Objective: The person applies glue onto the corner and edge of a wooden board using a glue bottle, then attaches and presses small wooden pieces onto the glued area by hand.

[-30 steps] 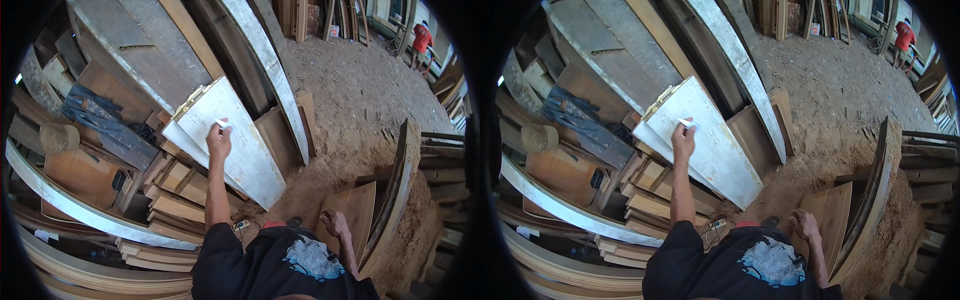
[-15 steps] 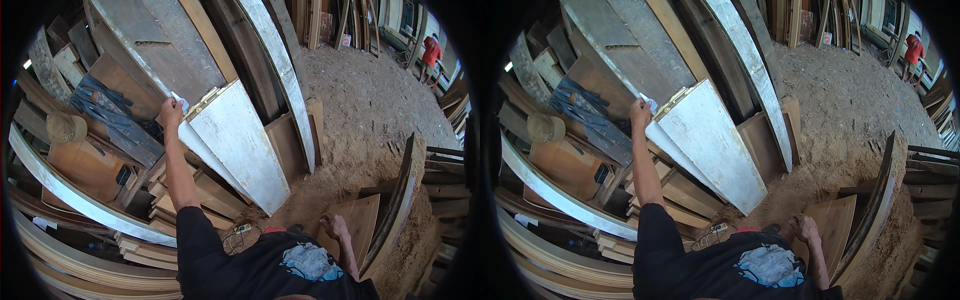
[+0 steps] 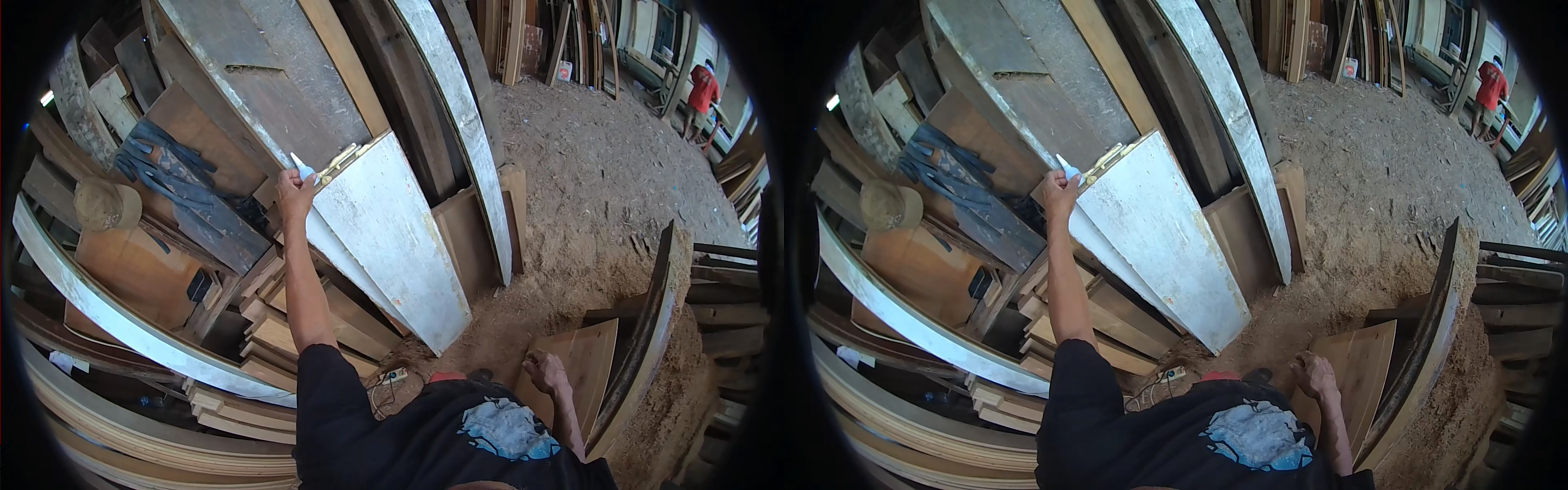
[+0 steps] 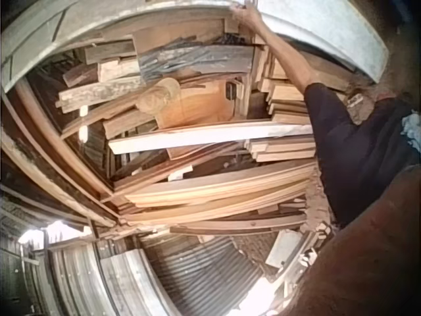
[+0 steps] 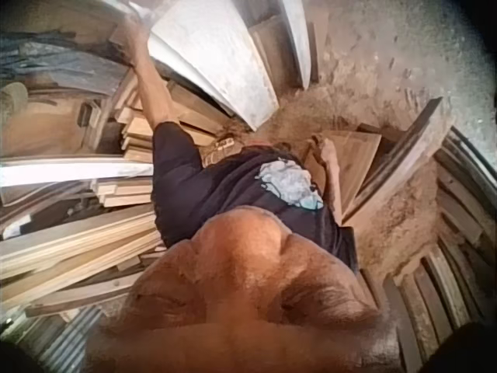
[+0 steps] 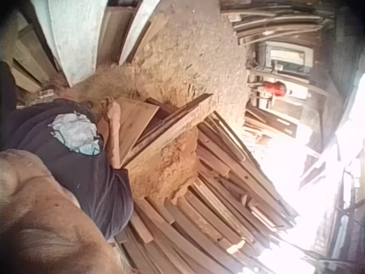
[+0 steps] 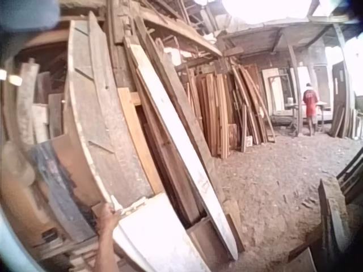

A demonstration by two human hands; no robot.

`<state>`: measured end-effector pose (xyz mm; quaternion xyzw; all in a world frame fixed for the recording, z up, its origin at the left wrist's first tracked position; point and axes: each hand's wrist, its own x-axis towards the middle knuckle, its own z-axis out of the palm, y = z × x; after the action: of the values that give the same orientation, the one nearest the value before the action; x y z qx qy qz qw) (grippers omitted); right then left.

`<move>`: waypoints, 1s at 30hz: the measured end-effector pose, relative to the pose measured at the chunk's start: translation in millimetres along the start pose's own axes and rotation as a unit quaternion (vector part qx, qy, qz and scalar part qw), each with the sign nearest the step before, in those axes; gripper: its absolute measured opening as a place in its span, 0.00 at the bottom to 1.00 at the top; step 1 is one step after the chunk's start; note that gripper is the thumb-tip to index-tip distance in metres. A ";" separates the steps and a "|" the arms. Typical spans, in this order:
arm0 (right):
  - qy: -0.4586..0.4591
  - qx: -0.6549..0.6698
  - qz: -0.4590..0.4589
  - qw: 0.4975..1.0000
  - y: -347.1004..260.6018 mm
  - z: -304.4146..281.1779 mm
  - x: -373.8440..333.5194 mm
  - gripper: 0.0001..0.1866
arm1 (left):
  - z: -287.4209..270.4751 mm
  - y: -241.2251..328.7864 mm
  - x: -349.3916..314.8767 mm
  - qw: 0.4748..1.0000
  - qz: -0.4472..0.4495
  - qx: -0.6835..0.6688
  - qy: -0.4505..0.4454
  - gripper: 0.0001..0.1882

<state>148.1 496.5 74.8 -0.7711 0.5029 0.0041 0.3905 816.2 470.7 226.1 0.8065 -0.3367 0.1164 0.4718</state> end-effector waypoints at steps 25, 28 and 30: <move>0.010 0.001 -0.010 1.000 -36.5 -32.2 8.0 0.17 | -4.7 64.4 -22.1 0.984 0.021 0.163 0.067 0.22; 0.111 0.097 -0.143 0.979 -87.2 -70.5 17.8 0.16 | -8.2 110.5 -86.7 0.970 0.092 -0.170 -0.145 0.14; 0.152 0.164 -0.206 0.953 -123.7 -93.2 19.3 0.19 | 5.3 147.9 -151.1 0.888 0.060 -0.319 -0.326 0.12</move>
<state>218.0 448.5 205.8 -0.7749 0.3803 -0.2760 0.4227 606.2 483.2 247.9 0.5835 -0.5382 -0.2391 0.5592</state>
